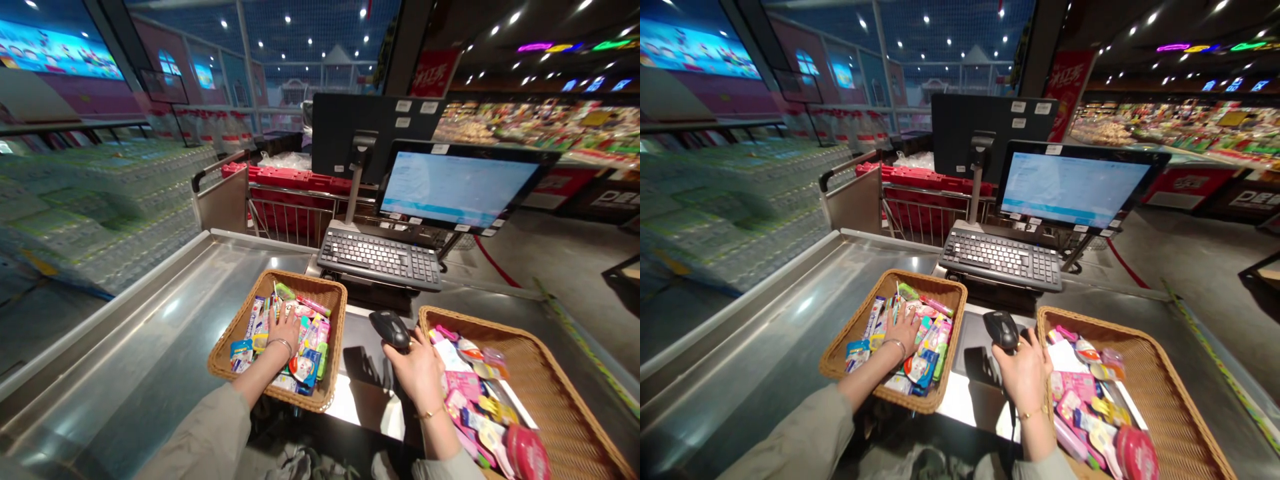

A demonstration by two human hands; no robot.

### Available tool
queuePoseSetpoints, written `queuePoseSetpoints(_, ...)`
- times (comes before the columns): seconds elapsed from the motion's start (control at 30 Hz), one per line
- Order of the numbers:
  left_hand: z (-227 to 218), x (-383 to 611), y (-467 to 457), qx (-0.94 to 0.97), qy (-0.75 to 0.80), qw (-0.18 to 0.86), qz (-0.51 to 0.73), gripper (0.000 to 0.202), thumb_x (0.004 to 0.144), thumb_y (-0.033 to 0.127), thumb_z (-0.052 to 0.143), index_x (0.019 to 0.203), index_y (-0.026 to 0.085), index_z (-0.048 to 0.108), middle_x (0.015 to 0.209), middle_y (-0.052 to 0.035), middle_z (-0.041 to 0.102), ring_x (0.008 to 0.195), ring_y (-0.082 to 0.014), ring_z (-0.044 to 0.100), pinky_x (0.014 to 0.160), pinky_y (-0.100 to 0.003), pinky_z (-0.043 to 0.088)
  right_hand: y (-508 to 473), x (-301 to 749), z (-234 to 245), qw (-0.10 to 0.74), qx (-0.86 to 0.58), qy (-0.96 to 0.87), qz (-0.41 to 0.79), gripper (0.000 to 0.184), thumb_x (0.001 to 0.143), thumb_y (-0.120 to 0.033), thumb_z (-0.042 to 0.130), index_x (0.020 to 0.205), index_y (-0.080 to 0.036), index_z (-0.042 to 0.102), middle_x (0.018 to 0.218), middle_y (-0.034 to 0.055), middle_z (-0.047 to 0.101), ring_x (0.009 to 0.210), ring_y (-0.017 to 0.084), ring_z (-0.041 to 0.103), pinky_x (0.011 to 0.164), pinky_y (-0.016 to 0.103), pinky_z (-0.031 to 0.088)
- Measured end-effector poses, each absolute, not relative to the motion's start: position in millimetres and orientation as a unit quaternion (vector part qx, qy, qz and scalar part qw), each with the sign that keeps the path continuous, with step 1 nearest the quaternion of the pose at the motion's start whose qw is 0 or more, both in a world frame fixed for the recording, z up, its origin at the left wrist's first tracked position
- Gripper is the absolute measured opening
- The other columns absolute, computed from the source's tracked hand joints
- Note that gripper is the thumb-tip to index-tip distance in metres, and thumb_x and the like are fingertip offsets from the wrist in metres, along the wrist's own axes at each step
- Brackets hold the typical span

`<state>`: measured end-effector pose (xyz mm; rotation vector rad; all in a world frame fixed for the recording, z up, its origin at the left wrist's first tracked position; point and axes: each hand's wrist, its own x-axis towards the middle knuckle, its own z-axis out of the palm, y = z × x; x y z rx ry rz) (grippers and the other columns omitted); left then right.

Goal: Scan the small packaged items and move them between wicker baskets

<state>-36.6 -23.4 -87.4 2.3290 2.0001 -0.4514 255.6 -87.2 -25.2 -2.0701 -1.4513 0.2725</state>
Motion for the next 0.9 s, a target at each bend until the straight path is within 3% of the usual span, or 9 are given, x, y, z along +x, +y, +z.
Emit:
queuePoseSetpoints(0.23, -81.9, -41.4, -20.8, 0.748, 0.653, -0.008, -0.123, 0.056, 0.078, 0.026, 0.056, 0.134, 0.025, 0.057, 0.158, -0.0092, 0.036, 0.15, -0.0391, 0.014, 0.115, -0.069, -0.005, -90.3, 259.8, -21.9, 0.295, -0.78, -0.54, 0.115, 0.042, 0.066, -0.053, 0.053, 0.079, -0.02, 0.076, 0.109, 0.013, 0.073, 0.133, 0.033, 0.046, 0.11, 0.049, 0.03)
queuePoseSetpoints(0.5, -74.3, -45.9, -21.3, 0.749, 0.66, -0.029, -0.052, 0.029, 0.082, 0.023, 0.055, 0.105, 0.026, 0.073, 0.143, -0.007, 0.057, 0.146, -0.038, 0.028, 0.115, -0.07, -0.004, -91.7, 262.1, -21.0, 0.288, -0.772, -0.555, 0.112, 0.038, 0.07, -0.05, 0.053, 0.08, -0.02, 0.075, 0.109, 0.0118, 0.073, 0.134, 0.032, 0.044, 0.111, 0.049, 0.028)
queuePoseSetpoints(0.7, -65.5, -47.7, -20.2, 0.74, 0.671, -0.033, -0.013, 0.032, 0.082, 0.017, 0.054, 0.107, 0.022, 0.073, 0.134, -0.0111, 0.064, 0.142, -0.0366, 0.037, 0.116, -0.069, -0.001, -91.6, 262.6, -18.8, 0.285, -0.778, -0.55, 0.105, 0.034, 0.07, -0.048, 0.056, 0.08, -0.021, 0.074, 0.111, 0.0117, 0.073, 0.134, 0.032, 0.045, 0.111, 0.051, 0.029)
queuePoseSetpoints(0.9, -51.5, -53.8, -14.1, 0.766, 0.64, -0.036, 0.045, 0.027, 0.083, 0.018, 0.057, 0.104, 0.027, 0.071, 0.134, -0.0037, 0.064, 0.143, -0.0343, 0.035, 0.116, -0.071, -0.008, -92.1, 262.7, -17.9, 0.289, -0.778, -0.546, 0.115, 0.036, 0.069, -0.05, 0.056, 0.079, -0.021, 0.075, 0.107, 0.0109, 0.074, 0.135, 0.032, 0.044, 0.112, 0.052, 0.027)
